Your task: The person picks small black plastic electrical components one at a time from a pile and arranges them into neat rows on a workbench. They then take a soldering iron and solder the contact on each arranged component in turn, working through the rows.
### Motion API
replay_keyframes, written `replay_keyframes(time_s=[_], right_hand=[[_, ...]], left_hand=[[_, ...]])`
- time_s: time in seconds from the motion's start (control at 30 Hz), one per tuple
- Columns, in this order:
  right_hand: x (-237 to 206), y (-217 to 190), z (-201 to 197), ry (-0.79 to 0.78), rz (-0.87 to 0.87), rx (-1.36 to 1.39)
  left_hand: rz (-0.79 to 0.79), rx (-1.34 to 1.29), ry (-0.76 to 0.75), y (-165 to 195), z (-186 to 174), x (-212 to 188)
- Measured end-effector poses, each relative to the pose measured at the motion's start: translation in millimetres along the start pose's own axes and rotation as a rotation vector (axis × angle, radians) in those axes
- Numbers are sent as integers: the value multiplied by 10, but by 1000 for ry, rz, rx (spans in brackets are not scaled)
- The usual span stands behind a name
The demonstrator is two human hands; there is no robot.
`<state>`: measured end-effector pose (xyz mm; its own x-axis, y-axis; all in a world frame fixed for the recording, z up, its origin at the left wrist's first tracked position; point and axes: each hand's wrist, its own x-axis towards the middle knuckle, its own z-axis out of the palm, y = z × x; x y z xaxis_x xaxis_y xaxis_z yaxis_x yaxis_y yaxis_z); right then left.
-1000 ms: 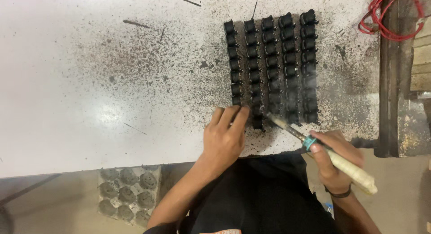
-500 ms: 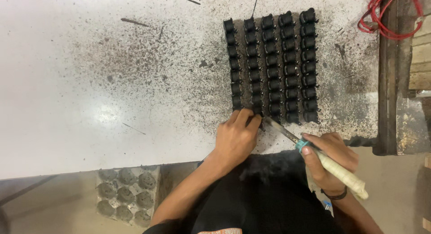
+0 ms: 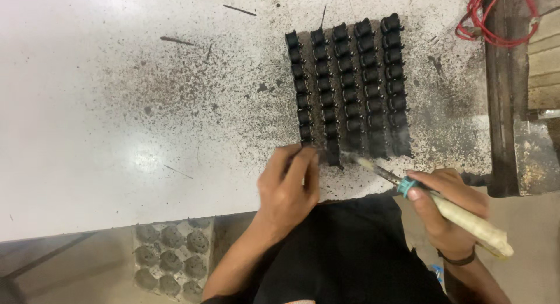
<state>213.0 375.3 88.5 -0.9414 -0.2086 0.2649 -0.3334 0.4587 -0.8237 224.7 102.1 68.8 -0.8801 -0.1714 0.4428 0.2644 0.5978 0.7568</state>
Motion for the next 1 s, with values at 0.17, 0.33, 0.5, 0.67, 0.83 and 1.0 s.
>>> replay_keyframes(time_s=[0.17, 0.33, 0.5, 0.67, 0.83, 1.0], right_hand=[[-298, 187, 154, 50, -42, 98], [-399, 99, 112, 11, -66, 2], [-326, 35, 135, 17, -42, -19], [-278, 0, 152, -19, -54, -67], [-217, -66, 175, -28, -67, -128], [-148, -169, 149, -118, -122, -219]], left_hand=[[35, 108, -218, -77, -77, -55], [53, 103, -269, -148, 174, -250], [66, 110, -317, -203, 274, -310], [69, 95, -326, -208, 288, -294], [74, 103, -325, -183, 305, -275], [54, 95, -300, -188, 271, -231]])
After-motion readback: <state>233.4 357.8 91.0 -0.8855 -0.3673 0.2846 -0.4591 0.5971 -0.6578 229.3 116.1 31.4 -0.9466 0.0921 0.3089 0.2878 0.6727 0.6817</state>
